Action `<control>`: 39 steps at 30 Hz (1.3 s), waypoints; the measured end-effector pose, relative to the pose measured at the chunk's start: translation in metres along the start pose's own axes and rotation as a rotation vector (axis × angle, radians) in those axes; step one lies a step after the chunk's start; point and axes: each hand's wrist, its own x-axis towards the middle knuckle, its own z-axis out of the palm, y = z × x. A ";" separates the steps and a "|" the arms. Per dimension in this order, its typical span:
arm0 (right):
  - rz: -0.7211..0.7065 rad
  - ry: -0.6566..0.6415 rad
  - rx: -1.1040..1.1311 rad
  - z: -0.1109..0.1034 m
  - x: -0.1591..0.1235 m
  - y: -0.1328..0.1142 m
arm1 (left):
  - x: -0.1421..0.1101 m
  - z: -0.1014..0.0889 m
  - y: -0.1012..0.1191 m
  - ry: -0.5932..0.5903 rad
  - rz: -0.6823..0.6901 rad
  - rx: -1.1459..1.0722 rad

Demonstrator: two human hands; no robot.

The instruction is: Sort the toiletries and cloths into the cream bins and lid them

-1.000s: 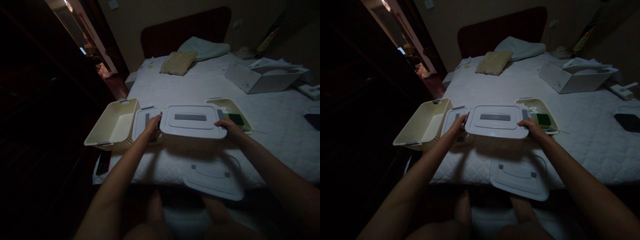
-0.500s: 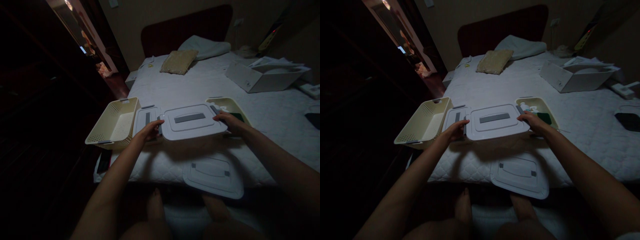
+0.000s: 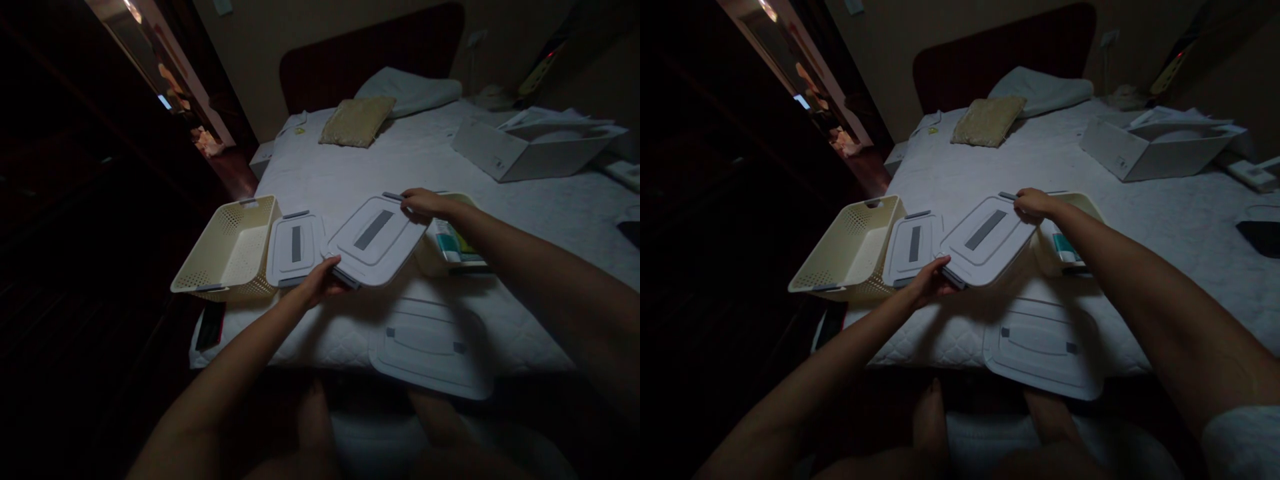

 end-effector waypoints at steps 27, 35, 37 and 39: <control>-0.792 0.355 -0.479 0.080 -0.034 0.022 | 0.005 0.008 -0.034 0.043 0.259 1.351; -1.070 0.332 -0.549 0.071 -0.121 0.080 | -0.006 -0.016 -0.027 -0.227 1.256 2.359; -0.965 0.336 -0.485 0.075 -0.132 0.094 | -0.002 -0.024 -0.026 -0.209 1.390 2.416; -0.747 0.333 -0.312 0.083 -0.138 0.104 | 0.004 -0.029 -0.024 -0.114 1.411 2.432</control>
